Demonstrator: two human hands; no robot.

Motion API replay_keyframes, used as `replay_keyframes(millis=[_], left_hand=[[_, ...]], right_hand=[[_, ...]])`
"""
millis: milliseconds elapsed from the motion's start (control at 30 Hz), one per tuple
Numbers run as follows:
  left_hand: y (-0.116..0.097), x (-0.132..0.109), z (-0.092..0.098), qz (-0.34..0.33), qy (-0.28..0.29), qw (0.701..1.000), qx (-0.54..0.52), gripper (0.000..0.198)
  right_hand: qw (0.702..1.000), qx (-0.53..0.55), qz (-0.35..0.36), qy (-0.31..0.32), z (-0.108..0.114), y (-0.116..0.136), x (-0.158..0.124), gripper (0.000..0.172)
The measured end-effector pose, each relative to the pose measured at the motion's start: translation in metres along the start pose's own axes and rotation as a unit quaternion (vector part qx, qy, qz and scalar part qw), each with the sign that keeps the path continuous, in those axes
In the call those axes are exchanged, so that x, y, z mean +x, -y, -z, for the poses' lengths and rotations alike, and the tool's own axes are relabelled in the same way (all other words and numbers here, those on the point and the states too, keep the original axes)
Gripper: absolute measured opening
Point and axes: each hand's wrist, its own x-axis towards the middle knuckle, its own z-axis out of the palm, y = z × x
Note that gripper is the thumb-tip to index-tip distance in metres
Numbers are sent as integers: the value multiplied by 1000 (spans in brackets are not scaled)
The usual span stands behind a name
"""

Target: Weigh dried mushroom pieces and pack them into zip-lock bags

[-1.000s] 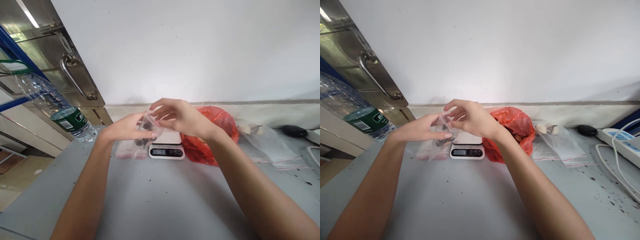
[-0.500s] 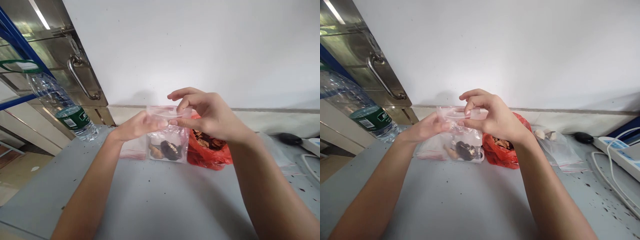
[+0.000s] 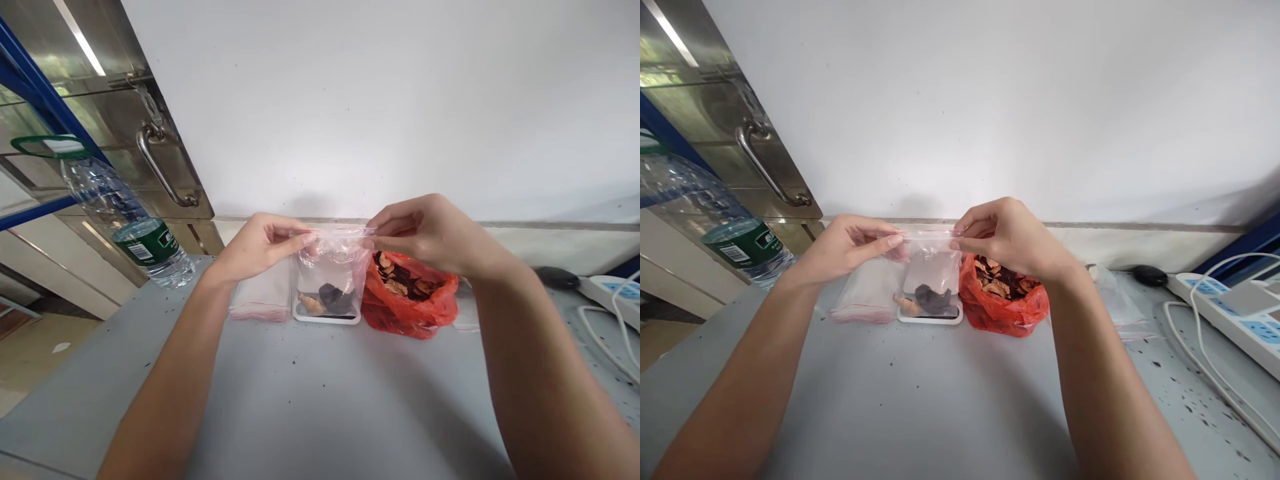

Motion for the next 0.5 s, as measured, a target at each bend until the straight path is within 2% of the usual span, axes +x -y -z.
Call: replay_keyframes(millis=[100, 200, 333, 500], left_hand=[[-1, 2, -3, 4, -20, 1000, 3, 27], [2, 3, -7, -5, -60, 998, -12, 28], [4, 3, -9, -12, -98, 995, -13, 26], [-1, 1, -13, -17, -87, 996, 19, 24]], right_hand=[[999, -2, 21, 26, 3, -2, -1, 34], [998, 29, 53, 14, 5, -3, -3, 38], [998, 45, 51, 16, 5, -5, -3, 39], [993, 22, 89, 78, 3, -10, 1, 29]])
